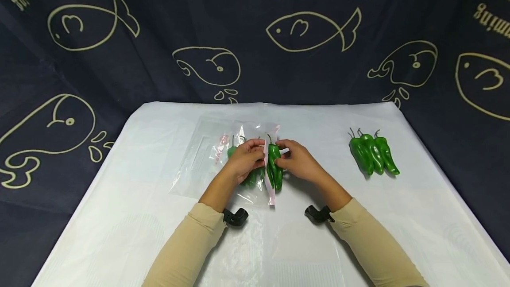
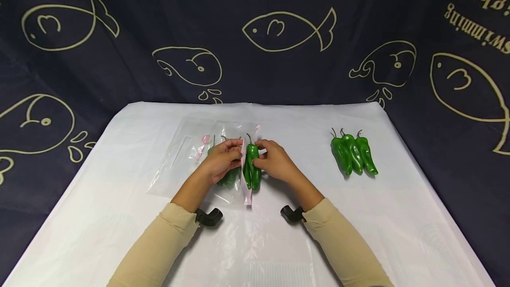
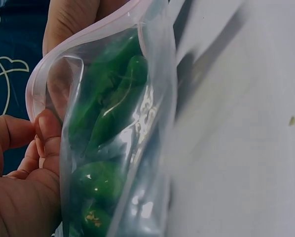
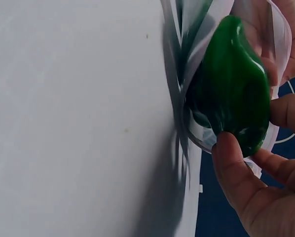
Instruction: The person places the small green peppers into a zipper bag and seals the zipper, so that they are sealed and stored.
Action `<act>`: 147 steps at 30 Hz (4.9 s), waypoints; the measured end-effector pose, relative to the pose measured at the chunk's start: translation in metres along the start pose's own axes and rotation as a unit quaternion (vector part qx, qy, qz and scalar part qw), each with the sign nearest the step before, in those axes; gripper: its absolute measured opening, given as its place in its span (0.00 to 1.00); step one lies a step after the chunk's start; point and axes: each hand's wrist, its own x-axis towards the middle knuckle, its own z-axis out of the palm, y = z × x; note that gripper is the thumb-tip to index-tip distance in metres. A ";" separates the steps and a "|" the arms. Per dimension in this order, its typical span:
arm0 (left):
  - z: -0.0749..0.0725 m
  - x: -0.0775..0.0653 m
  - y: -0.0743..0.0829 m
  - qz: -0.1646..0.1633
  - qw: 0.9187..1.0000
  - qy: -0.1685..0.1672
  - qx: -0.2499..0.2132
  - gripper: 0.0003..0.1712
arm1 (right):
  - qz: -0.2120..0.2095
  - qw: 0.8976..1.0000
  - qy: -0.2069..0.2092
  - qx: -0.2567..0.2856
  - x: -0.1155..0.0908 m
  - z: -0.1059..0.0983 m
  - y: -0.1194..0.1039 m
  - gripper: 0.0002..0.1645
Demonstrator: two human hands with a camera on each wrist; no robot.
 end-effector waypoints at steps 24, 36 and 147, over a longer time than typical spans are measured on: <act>0.002 0.000 -0.001 0.001 1.000 0.009 -0.007 0.24 | 0.027 0.997 -0.018 0.067 -0.001 0.008 -0.002 0.25; 0.001 0.001 -0.002 0.000 1.000 0.008 -0.012 0.27 | 0.035 0.991 -0.037 0.120 0.000 0.013 -0.004 0.22; -0.002 0.000 -0.009 -0.010 1.000 0.002 -0.008 0.25 | 0.114 0.916 -0.002 -0.384 -0.030 -0.160 0.085 0.32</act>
